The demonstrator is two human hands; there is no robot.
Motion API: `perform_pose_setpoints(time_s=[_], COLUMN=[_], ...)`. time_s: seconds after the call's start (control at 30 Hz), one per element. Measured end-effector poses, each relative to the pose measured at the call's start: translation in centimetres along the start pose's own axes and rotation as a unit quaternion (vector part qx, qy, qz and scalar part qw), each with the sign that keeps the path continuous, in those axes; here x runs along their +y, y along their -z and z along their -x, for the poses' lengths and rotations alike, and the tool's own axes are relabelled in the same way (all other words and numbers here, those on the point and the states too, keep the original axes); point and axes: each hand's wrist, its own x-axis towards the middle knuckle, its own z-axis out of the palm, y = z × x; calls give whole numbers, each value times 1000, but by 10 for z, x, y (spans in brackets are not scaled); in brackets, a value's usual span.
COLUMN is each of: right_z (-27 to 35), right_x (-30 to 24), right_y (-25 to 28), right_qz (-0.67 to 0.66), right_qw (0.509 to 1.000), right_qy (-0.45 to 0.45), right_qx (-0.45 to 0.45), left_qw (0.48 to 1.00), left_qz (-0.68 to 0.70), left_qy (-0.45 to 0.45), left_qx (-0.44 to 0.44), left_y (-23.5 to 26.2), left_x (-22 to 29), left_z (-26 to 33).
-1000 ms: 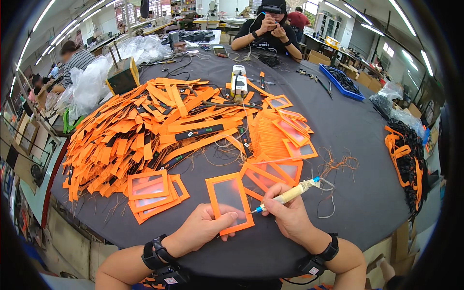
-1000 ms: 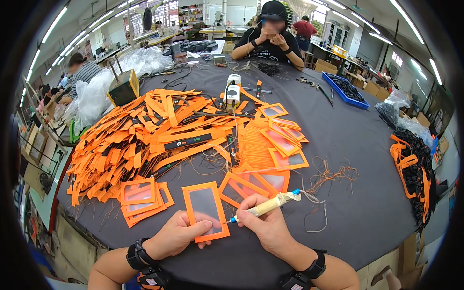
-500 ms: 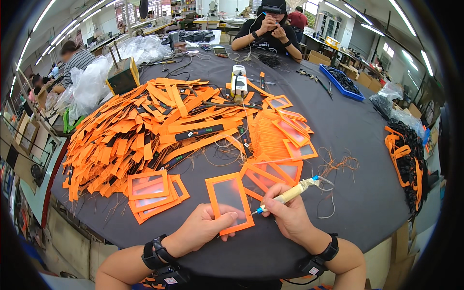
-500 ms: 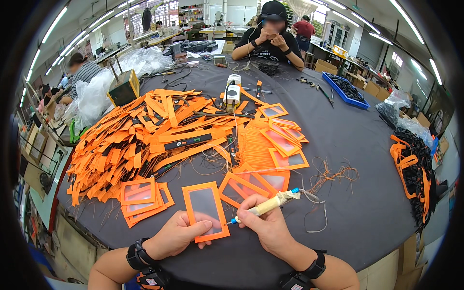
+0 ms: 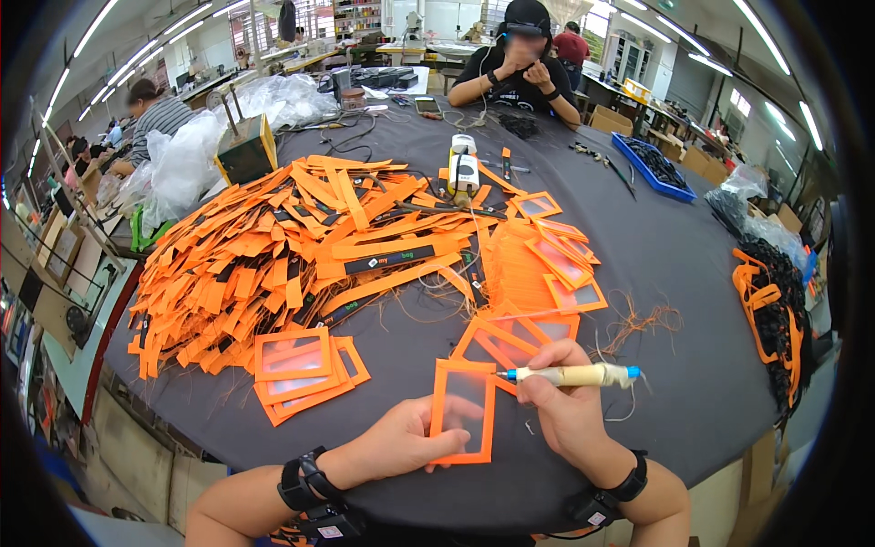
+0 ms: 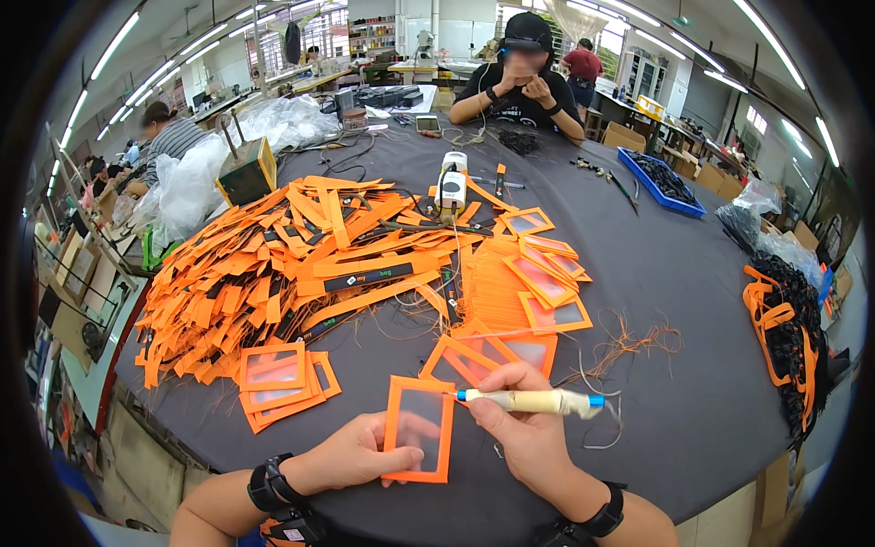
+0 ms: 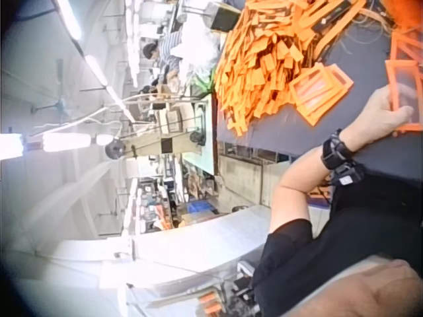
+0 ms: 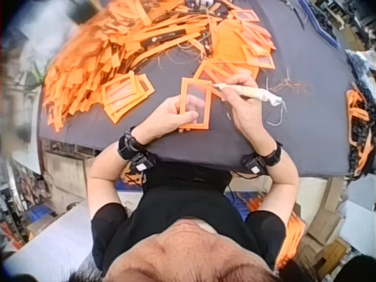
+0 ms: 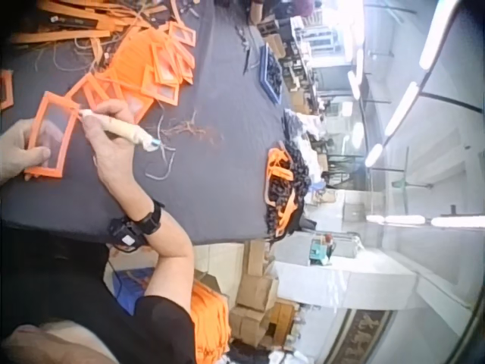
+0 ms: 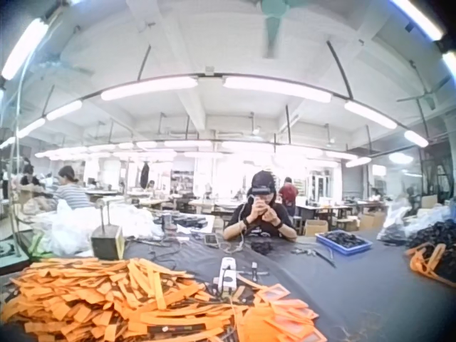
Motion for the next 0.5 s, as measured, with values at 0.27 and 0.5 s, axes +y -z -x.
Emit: perform_pose_setpoints(time_s=[0.27, 0.5], right_z=[5, 4], right_x=[-6, 1], right_y=[-7, -5], right_qz=[127, 198], right_qw=[988, 975], right_qy=[29, 66], right_qx=[-76, -79], left_qw=[997, 998], left_qz=[-76, -60], left_qy=[-19, -18], left_qx=[-23, -28], left_y=[-2, -4], left_x=[8, 7], left_z=[1, 2])
